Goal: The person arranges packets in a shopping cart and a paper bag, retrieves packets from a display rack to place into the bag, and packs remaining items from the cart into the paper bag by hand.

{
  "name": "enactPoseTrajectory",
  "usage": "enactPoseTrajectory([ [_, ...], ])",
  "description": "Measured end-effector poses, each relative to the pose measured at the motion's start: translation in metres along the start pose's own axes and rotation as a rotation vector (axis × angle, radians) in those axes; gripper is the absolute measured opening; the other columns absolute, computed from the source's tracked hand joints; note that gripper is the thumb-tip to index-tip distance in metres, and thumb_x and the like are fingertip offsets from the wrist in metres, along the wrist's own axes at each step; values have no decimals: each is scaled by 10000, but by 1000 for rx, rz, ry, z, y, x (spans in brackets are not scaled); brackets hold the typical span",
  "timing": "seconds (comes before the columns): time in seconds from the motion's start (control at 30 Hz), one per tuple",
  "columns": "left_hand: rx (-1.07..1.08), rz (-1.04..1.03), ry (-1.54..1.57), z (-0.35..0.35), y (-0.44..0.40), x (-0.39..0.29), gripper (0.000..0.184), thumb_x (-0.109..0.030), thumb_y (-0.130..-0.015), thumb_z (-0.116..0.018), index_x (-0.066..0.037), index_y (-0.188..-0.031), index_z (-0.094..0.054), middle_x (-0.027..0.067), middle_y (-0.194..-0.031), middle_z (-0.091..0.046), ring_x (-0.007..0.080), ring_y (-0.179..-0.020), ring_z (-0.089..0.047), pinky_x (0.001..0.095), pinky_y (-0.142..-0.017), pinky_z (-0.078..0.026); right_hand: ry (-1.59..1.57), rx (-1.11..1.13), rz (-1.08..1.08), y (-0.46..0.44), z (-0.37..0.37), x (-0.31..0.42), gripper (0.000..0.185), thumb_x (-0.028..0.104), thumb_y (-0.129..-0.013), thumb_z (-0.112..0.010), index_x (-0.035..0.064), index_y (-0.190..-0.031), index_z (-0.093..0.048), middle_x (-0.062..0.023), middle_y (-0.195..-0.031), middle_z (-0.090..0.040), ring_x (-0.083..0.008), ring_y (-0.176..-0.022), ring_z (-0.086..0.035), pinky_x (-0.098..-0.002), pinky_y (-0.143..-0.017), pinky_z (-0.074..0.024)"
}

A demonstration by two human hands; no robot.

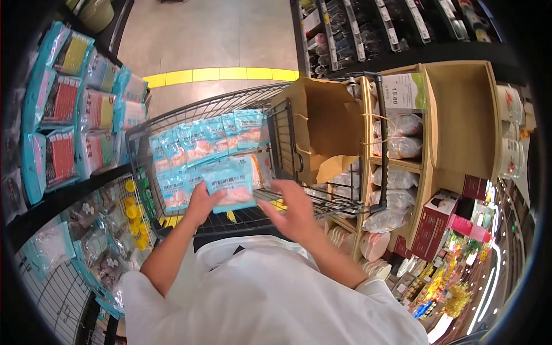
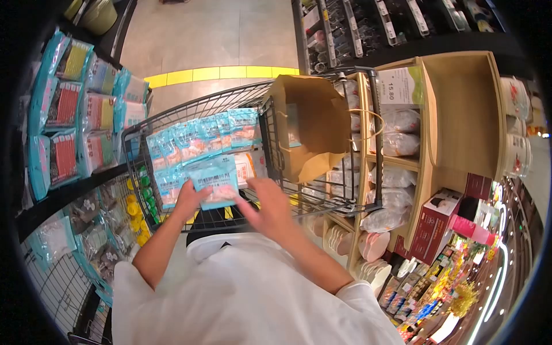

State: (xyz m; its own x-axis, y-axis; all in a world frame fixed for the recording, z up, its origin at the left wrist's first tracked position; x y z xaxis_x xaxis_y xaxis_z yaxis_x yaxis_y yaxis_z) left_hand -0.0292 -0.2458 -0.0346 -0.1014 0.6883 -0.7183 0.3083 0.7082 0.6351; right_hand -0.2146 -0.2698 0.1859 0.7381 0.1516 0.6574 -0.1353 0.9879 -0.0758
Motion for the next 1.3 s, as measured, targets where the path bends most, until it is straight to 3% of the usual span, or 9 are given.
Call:
enactPoseTrajectory([
  [0.23, 192, -323, 307, -75, 47, -105, 395, -80, -882, -644, -19, -1239, -486, 69, -1133, -597, 150, -1036, -571, 322, -899, -465, -385, 170, -212, -6, 8, -16, 357, 170, -824, -718, -27, -1103, -613, -127, -947, -663, -283, -864, -644, -363, -798, -500],
  [0.33, 76, -257, 16, -65, -10, -61, 396, -125, -879, -642, -22, -1219, -467, 87, -1069, -595, 178, -992, -581, 331, -846, -477, -331, -369, -271, -30, 94, -24, 236, 138, -873, -672, -22, -1045, -650, -74, -976, -686, -132, -835, -615, -303, -750, -498],
  [0.4, -95, -77, -378, -19, -66, 33, 530, -219, -832, -688, -23, -1253, -433, 154, -1100, -569, 251, -1021, -575, 366, -828, -488, 2, -536, -233, -47, 137, -45, 221, 143, -845, -657, -21, -993, -657, -118, -894, -699, -194, -780, -651, -332, -728, -506],
  [0.53, -416, 238, -1258, 45, -86, 136, 814, -323, -740, -753, -40, -1380, -336, 248, -1227, -454, 376, -1102, -509, 436, -840, -498, 538, 42, -383, -100, 122, -141, 286, 199, -788, -636, -8, -985, -650, -239, -877, -664, -437, -830, -622, -428, -733, -511],
  [0.8, -770, 328, -1343, 82, -75, 136, 904, -293, -747, -757, -36, -1449, -249, 186, -1192, -411, 351, -1094, -469, 416, -853, -478, 7, 513, -1066, -102, -19, -348, 234, 168, -755, -662, -11, -906, -670, -127, -799, -666, -273, -745, -654, -416, -639, -500],
  [0.97, -825, 326, -1176, 104, -74, 138, 921, -190, -758, -748, -40, -1470, -183, 181, -1186, -398, 361, -1037, -520, 424, -853, -481, -20, 411, -907, -70, -72, -486, 282, 251, -827, -593, 17, -958, -681, -130, -889, -678, -284, -781, -662, -431, -673, -510],
  [1.1, -813, 378, -874, 109, -69, 135, 928, -109, -743, -739, -24, -1462, -157, 208, -1202, -468, 377, -1049, -572, 426, -837, -501, 413, 438, -362, -74, -66, -428, 344, 325, -873, -538, 35, -982, -688, -197, -958, -681, -354, -871, -667, -447, -728, -522],
  [1.2, -798, 471, -609, 121, -70, 146, 875, -40, -733, -721, -17, -1437, -201, 222, -1205, -529, 366, -1082, -585, 414, -843, -515, 551, 406, -399, -97, -56, -406, 366, 357, -893, -515, 41, -954, -688, -232, -965, -668, -389, -921, -652, -456, -750, -523],
  [1.3, -753, 316, -264, 115, -67, 165, 750, 33, -747, -678, -9, -1390, -294, 194, -1198, -572, 303, -1083, -596, 387, -865, -521, 517, 152, -437, -148, 8, -274, 344, 351, -885, -560, 25, -892, -669, -219, -881, -670, -390, -854, -655, -456, -720, -518],
])
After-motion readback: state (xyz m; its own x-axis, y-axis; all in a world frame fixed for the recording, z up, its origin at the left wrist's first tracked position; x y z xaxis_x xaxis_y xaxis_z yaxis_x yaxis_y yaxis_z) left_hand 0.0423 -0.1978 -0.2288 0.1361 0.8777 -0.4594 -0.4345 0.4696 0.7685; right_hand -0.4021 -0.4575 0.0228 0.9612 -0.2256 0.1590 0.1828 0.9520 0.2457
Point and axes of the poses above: each hand's wrist, its own y-axis away from the middle knuckle, its own z-axis out of the back of the hand, x = y × z, the point moved 7 cm from there along -y, towards the middle knuckle
